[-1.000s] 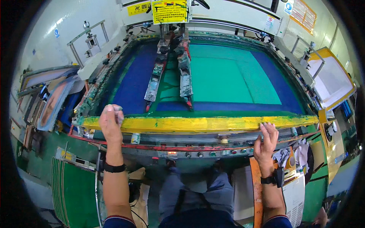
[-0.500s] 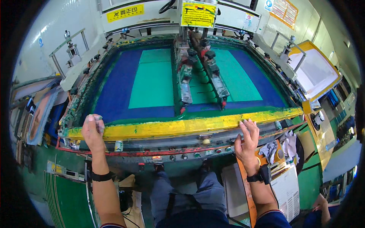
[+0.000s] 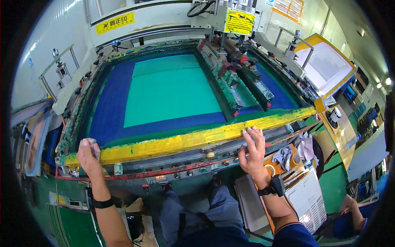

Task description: Operator is loading and unloading large metal panels into a screen printing or coating machine and placing them into a drying rack.

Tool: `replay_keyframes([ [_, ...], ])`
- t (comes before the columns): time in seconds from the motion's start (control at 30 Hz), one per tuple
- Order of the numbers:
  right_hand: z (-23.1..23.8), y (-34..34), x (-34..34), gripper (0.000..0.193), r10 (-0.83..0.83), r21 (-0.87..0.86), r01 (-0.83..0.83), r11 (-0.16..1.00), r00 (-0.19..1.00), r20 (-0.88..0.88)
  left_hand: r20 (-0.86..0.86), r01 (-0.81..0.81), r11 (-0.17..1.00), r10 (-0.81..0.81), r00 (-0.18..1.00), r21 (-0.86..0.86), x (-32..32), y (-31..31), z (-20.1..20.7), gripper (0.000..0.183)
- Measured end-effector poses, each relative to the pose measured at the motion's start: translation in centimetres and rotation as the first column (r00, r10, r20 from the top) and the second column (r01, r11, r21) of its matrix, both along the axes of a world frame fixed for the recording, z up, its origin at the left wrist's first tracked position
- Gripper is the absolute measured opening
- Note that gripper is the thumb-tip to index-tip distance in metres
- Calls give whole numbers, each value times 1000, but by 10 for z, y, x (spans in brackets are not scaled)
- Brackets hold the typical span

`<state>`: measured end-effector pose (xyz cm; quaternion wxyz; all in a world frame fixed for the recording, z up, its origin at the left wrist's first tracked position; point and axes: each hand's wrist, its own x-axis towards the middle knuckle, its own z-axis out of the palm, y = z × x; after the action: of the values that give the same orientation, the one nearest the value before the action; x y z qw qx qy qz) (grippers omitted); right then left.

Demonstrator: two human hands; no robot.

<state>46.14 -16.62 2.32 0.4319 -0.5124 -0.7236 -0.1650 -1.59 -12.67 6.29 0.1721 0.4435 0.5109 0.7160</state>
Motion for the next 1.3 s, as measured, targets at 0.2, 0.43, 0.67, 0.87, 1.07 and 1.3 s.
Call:
replay_keyframes([
  [0.2, 0, -1, -1, 54, -7, -3, 7, 1000, 1000, -5, -29, 37, 999, -38, 999, -30, 1, -6, 6, 33],
  [0.43, 1, -2, -3, 54, -7, -27, 7, 1000, 1000, -15, -27, 24, 1000, -24, 999, -13, 0, -2, 2, 33],
  [0.67, 3, -2, 1, 56, 5, -30, -6, 1000, 1000, -17, -46, 40, 999, -39, 998, 23, 2, 1, 0, 33],
  [0.87, 3, -7, 4, 57, 35, -56, -34, 998, 999, 7, -61, 6, 1000, -7, 998, -24, 2, -2, -1, 31],
  [1.07, 12, -9, 7, 60, 58, -70, -52, 996, 995, 81, -228, 16, 989, 18, 973, 149, -1, 1, -3, 30],
  [1.3, 37, -63, 12, 45, 388, 42, -403, 914, 900, 199, -902, 618, 767, -377, 212, -175, 97, -80, 66, 16],
])
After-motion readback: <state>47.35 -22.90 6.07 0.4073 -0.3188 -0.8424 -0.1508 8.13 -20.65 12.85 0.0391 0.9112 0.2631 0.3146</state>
